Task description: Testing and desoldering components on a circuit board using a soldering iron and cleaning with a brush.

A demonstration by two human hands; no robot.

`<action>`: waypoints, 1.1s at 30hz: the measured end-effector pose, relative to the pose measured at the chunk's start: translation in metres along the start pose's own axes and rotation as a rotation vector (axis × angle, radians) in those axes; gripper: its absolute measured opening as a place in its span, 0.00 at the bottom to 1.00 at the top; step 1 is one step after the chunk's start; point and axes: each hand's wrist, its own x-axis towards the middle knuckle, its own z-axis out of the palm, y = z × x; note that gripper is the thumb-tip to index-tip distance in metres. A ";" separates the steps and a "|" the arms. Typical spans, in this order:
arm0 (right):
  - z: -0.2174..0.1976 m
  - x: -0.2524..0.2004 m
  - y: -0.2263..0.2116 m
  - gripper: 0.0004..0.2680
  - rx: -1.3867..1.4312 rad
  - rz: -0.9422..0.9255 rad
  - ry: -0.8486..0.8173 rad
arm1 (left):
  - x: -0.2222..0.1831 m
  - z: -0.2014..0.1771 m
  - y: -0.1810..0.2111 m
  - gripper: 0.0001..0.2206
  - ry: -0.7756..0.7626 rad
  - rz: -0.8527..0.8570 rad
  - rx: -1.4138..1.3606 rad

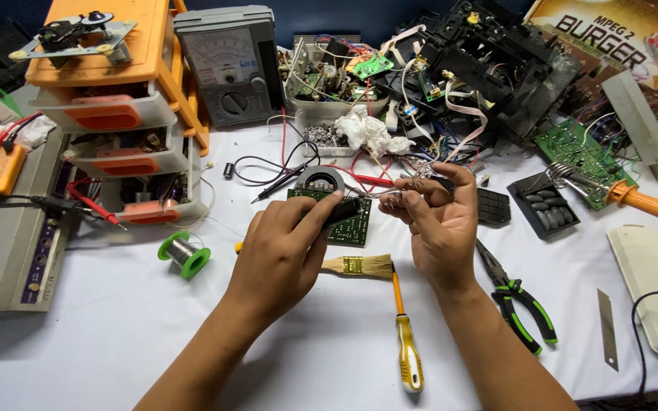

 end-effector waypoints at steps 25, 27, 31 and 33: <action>0.023 -0.025 0.006 0.04 -0.426 -0.229 -0.264 | -0.013 0.014 -0.014 0.17 0.051 0.049 0.076; 0.024 -0.023 0.003 0.05 -0.478 -0.249 -0.286 | -0.014 0.014 -0.015 0.17 0.061 0.063 0.098; 0.024 -0.023 0.004 0.05 -0.467 -0.221 -0.297 | -0.015 0.013 -0.017 0.17 0.067 0.088 0.135; 0.023 -0.023 0.005 0.04 -0.420 -0.201 -0.301 | -0.014 0.011 -0.017 0.18 0.072 0.097 0.132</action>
